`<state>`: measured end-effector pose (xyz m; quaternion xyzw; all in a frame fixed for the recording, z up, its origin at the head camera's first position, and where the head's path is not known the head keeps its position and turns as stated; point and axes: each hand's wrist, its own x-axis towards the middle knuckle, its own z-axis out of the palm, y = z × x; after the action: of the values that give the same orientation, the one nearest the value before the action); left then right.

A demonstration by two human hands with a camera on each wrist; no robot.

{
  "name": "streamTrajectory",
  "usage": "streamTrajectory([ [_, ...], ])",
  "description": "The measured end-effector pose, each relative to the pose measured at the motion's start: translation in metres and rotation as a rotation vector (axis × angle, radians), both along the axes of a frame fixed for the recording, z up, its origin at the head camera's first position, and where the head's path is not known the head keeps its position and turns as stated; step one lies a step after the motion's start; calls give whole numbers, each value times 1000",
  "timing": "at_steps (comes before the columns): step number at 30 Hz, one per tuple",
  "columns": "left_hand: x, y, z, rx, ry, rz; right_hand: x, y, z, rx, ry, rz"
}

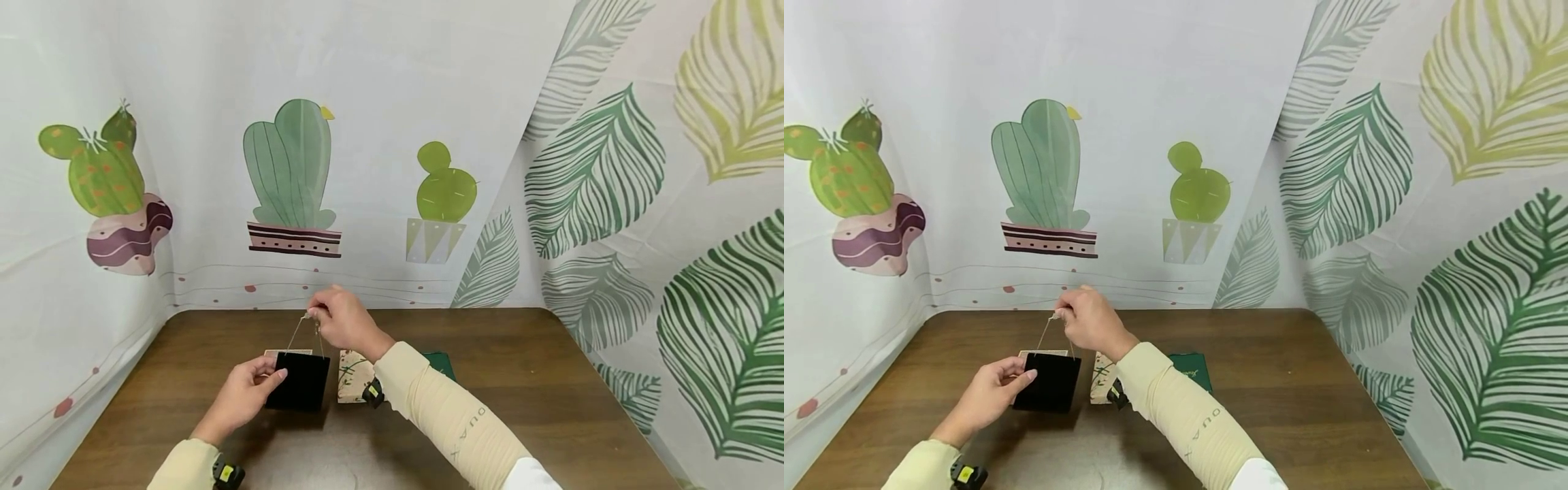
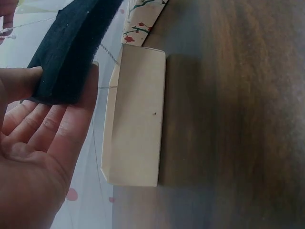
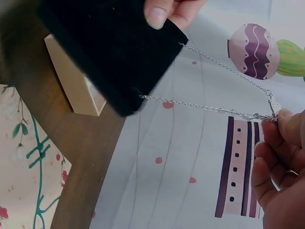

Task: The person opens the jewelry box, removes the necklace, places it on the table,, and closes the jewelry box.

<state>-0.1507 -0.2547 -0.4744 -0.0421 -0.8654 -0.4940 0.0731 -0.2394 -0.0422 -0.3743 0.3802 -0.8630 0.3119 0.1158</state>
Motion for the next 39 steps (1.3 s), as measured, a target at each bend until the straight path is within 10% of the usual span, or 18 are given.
streamTrajectory([
  [39, 15, 7, -11, -119, -51, -52, -17, 17, 30, -109, -1, -49],
])
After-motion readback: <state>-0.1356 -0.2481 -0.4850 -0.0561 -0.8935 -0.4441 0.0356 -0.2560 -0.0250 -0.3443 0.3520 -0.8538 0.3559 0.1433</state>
